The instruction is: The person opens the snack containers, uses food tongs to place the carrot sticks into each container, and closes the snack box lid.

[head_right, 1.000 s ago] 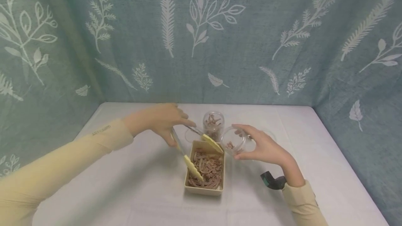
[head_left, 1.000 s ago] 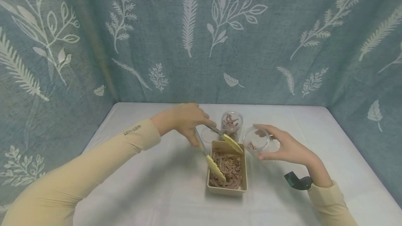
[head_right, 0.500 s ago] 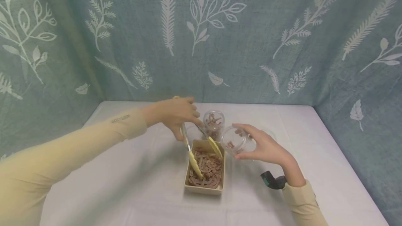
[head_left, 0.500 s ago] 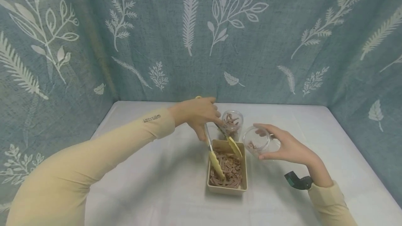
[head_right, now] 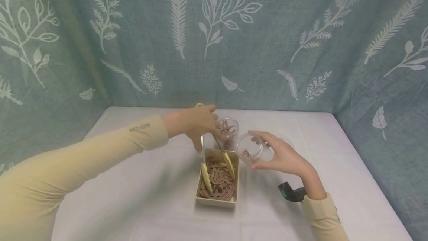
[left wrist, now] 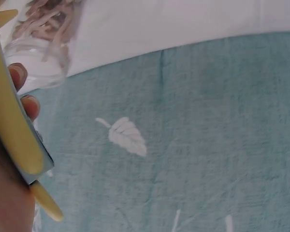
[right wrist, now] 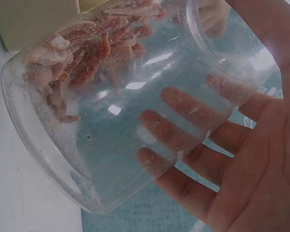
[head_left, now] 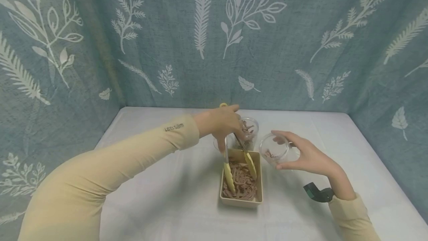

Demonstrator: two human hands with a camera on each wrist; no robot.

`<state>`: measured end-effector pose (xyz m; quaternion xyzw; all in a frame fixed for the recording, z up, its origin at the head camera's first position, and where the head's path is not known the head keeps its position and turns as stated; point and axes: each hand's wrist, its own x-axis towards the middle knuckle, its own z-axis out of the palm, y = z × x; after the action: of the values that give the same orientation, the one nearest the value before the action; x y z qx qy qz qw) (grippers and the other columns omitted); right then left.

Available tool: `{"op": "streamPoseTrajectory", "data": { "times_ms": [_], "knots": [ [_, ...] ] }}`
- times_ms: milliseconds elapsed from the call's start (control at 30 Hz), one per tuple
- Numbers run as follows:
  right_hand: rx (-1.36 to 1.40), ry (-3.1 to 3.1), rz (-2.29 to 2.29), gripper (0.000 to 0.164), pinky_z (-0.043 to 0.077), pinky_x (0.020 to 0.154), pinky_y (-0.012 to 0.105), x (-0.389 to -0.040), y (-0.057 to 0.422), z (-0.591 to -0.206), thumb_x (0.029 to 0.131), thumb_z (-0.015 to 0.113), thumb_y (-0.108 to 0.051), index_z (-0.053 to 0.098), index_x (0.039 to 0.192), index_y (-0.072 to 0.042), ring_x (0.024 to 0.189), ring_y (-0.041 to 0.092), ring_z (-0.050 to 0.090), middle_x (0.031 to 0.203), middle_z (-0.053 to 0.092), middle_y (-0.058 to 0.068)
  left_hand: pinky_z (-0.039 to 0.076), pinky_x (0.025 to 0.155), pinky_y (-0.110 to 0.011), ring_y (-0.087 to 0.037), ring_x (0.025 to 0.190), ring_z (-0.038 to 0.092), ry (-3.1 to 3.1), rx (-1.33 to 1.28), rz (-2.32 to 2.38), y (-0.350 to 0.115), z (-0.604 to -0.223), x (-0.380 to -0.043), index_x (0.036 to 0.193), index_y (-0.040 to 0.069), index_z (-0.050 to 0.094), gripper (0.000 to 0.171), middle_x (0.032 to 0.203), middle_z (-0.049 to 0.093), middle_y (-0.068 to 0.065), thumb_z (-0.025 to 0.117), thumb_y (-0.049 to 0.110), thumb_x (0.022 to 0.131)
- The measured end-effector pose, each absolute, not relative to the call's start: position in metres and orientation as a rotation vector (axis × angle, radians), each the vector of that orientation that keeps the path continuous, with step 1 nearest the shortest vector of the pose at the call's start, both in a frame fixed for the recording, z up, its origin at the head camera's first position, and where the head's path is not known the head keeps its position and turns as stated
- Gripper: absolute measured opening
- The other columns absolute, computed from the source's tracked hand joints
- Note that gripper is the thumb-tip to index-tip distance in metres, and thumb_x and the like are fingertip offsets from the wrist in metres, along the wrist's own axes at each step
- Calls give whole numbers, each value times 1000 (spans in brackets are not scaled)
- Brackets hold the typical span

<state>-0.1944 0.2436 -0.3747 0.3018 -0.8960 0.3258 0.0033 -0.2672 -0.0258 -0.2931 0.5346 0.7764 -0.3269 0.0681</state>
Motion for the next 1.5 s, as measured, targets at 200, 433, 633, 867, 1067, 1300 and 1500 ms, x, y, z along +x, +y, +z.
{"op": "streamPoseTrajectory", "data": {
  "times_ms": [200,433,633,867,1067,1300,1500],
  "knots": [
    [937,-2807,1018,87,42,89,47,-194,245,-373,70,78,-43,32,142,-29,115,19,50,126,54,-2,31,90,-38,-12,101,52,2372,1608,-882,-32,-304,-274,131,45,47,72,122,59,12,64,71,66],
    [946,-2793,1011,87,43,89,46,-194,245,-375,70,78,-42,32,142,-29,115,17,50,126,54,-3,29,99,-42,-12,111,48,2365,1540,-755,-40,-317,-283,132,43,47,69,131,53,14,65,66,70],
    [943,-2789,1013,86,43,89,46,-194,245,-375,70,78,-42,32,142,-29,114,17,50,126,54,-3,26,103,-47,-14,112,49,2362,1593,-710,-49,-324,-286,132,40,48,67,126,56,11,64,65,72],
    [927,-2796,1028,87,42,89,47,-194,245,-374,69,78,-43,32,142,-30,115,19,49,126,53,-4,31,91,-39,-12,92,52,2379,1646,-581,-56,-328,-285,128,37,54,62,106,64,6,66,61,72],
    [922,-2800,1026,87,42,90,47,-195,246,-373,69,78,-43,32,142,-30,115,19,50,126,54,-4,24,73,-31,-10,73,42,2387,1708,-458,-67,-337,-288,124,37,58,58,87,63,7,64,63,72],
    [914,-2808,1025,87,42,90,47,-196,248,-374,69,78,-44,32,142,-33,116,19,49,127,53,-4,23,73,-31,-8,69,45,2409,1701,-300,-74,-340,-287,119,32,63,55,91,67,7,65,60,72],
    [913,-2798,1009,87,41,93,47,-196,249,-372,68,79,-44,33,142,-32,116,20,50,127,54,-3,23,72,-30,-6,67,47,2432,1698,-188,-80,-339,-286,116,29,66,54,87,66,11,67,58,70]
  ]
}}
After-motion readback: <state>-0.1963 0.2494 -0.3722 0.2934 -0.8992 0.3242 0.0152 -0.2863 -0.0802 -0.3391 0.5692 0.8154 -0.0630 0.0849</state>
